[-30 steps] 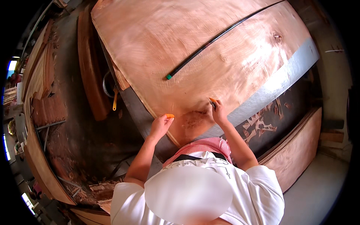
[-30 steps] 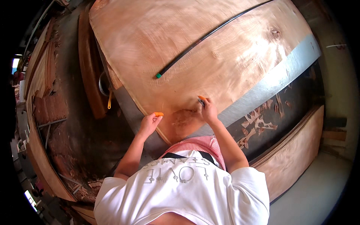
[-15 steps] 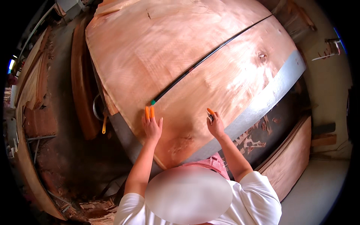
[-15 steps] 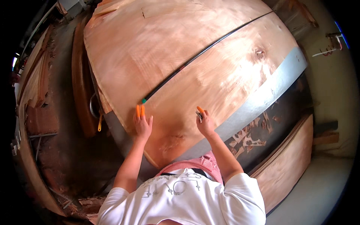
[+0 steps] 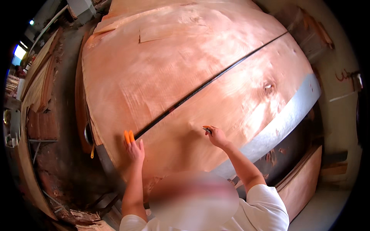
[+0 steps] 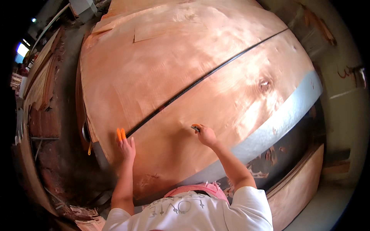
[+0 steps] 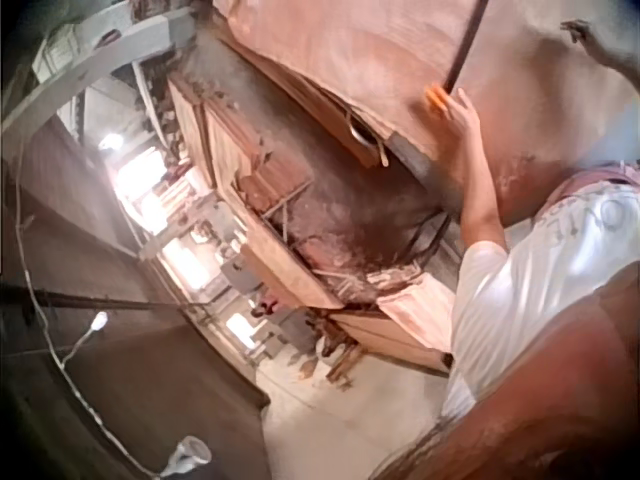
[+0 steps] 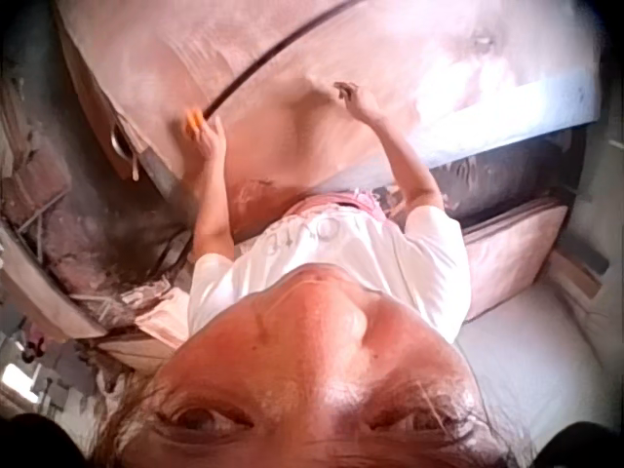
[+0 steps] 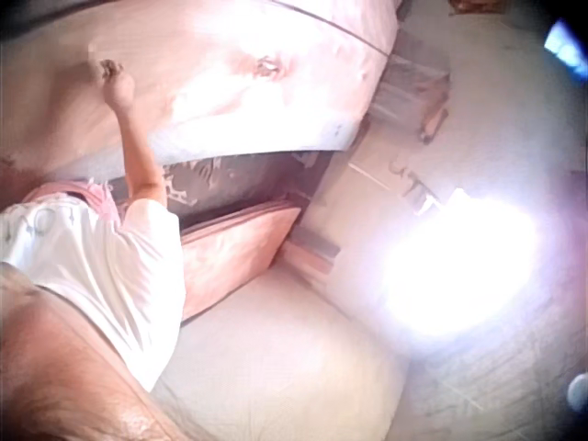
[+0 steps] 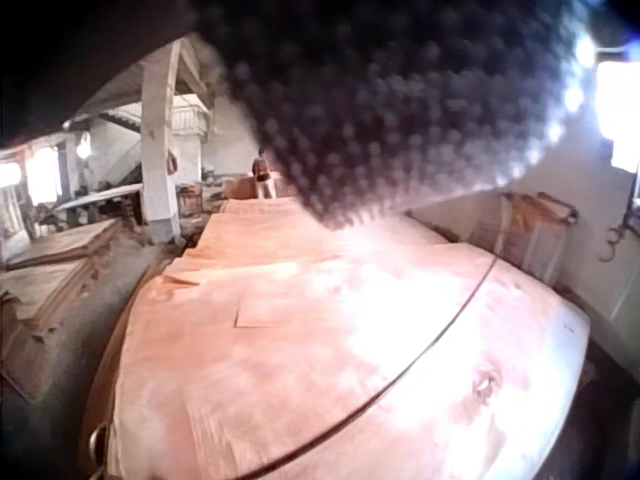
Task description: The person selects wood veneer sheets from a stack and places them on a large curved surface, using a knife to trim pieces and fit them around defects or along seams.
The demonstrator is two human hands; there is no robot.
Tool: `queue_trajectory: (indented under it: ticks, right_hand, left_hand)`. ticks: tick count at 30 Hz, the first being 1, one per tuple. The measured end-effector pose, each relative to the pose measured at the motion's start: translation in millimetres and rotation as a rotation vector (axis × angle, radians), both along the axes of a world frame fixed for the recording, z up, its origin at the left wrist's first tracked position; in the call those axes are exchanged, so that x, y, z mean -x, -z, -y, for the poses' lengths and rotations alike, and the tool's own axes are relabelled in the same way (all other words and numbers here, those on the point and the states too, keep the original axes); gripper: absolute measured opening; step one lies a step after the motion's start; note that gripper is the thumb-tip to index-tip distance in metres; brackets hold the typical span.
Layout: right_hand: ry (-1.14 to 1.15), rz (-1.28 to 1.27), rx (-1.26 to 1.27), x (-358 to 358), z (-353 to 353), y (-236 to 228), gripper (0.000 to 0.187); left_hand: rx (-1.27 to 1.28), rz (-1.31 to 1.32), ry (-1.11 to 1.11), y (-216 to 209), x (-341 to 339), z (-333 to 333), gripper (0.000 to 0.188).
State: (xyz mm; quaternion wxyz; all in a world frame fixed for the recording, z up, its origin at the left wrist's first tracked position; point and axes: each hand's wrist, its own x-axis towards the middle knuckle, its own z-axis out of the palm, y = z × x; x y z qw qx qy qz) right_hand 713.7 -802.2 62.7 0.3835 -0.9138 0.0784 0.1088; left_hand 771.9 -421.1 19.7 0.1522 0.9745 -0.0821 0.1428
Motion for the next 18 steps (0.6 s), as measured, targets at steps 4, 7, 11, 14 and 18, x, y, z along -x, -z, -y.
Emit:
queue_trajectory:
  ticks: [4, 7, 11, 14, 18]
  right_hand:
    - [-0.172, 0.145, 0.057, -90.0, 42.3, -4.1, 0.031]
    - [-0.246, 0.331, 0.170, -178.6, 65.6, 8.5, 0.032]
    - [-0.145, 0.235, 0.405, -307.3, 51.2, 24.5, 0.038]
    - [-0.104, 0.300, 0.485, -406.8, 52.1, 54.5, 0.049]
    - [0.006, 0.183, 0.476, -510.6, 25.6, 49.4, 0.056]
  left_hand:
    - [-0.116, 0.029, 0.043, 9.5, -48.9, 64.3, 0.060]
    - [-0.063, 0.020, 0.043, 11.8, -58.0, 81.9, 0.054]
    - [-0.062, -0.044, 0.039, 10.2, -61.7, 80.3, 0.055]
    - [-0.073, -0.073, 0.059, 16.1, -69.8, 81.5, 0.056]
    - [-0.079, -0.127, 0.037, 15.0, -73.9, 79.7, 0.054]
